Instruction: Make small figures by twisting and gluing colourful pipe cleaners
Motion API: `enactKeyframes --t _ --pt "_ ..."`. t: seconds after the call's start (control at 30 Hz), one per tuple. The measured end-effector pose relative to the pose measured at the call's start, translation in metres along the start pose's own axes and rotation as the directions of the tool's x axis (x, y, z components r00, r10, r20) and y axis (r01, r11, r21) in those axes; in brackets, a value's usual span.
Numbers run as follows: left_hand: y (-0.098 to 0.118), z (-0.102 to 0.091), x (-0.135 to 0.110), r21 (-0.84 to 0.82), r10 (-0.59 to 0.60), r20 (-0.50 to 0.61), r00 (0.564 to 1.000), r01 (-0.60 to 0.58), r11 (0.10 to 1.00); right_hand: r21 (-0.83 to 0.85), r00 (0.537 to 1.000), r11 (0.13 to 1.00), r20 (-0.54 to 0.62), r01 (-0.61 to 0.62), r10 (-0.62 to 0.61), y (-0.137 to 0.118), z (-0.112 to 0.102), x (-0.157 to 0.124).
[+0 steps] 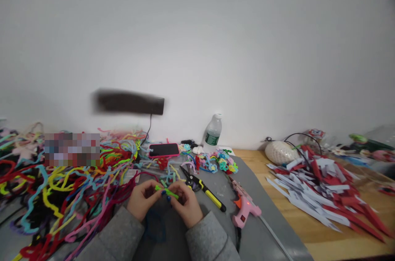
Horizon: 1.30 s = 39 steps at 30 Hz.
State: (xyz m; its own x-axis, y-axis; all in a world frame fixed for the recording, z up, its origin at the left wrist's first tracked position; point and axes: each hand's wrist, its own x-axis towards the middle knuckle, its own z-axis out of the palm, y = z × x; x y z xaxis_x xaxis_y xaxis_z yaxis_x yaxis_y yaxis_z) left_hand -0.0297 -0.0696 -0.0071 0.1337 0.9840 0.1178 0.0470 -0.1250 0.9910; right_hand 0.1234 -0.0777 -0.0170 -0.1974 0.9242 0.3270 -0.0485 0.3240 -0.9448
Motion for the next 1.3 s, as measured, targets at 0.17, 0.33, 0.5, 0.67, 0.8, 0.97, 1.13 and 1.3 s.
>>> enactKeyframes --t 0.17,0.33,0.5,0.67,0.8,0.97,1.13,1.3 --pt "-0.0008 0.0016 0.0000 -0.060 -0.064 0.018 0.998 0.065 0.996 0.003 1.000 1.000 -0.010 -0.003 0.003 0.0047 -0.0004 -0.0012" --pt "0.0009 0.0028 -0.0005 -0.119 -0.108 0.035 0.994 0.111 0.987 0.048 0.998 0.997 -0.025 -0.063 0.065 0.0040 -0.0010 -0.0012" --pt "-0.0027 0.0010 0.0000 -0.150 -0.149 0.073 0.986 0.159 0.976 0.106 0.996 0.991 0.011 -0.084 0.083 0.0058 -0.0025 -0.0010" --pt "-0.0026 0.0005 -0.0002 -0.139 -0.150 0.093 0.984 0.162 0.977 0.145 0.994 0.983 0.040 -0.109 0.104 0.0065 -0.0028 -0.0008" --pt "0.0011 0.0015 -0.0001 -0.121 -0.069 0.060 0.996 0.076 0.990 0.130 0.991 0.983 0.006 -0.131 0.131 0.0030 -0.0023 -0.0005" --pt "-0.0002 0.0020 0.0001 -0.142 -0.038 0.060 0.997 0.047 0.989 0.115 0.993 0.987 -0.029 -0.112 0.116 0.0017 -0.0039 0.0007" --pt "-0.0042 0.0041 -0.0003 -0.127 -0.014 0.098 0.995 0.026 0.992 0.144 0.993 0.984 -0.033 -0.109 0.115 0.0029 -0.0067 0.0012" --pt "-0.0016 0.0016 0.0001 -0.154 -0.045 0.077 0.996 0.057 0.986 0.166 0.995 0.981 0.028 -0.100 0.096 0.0048 -0.0060 0.0005"
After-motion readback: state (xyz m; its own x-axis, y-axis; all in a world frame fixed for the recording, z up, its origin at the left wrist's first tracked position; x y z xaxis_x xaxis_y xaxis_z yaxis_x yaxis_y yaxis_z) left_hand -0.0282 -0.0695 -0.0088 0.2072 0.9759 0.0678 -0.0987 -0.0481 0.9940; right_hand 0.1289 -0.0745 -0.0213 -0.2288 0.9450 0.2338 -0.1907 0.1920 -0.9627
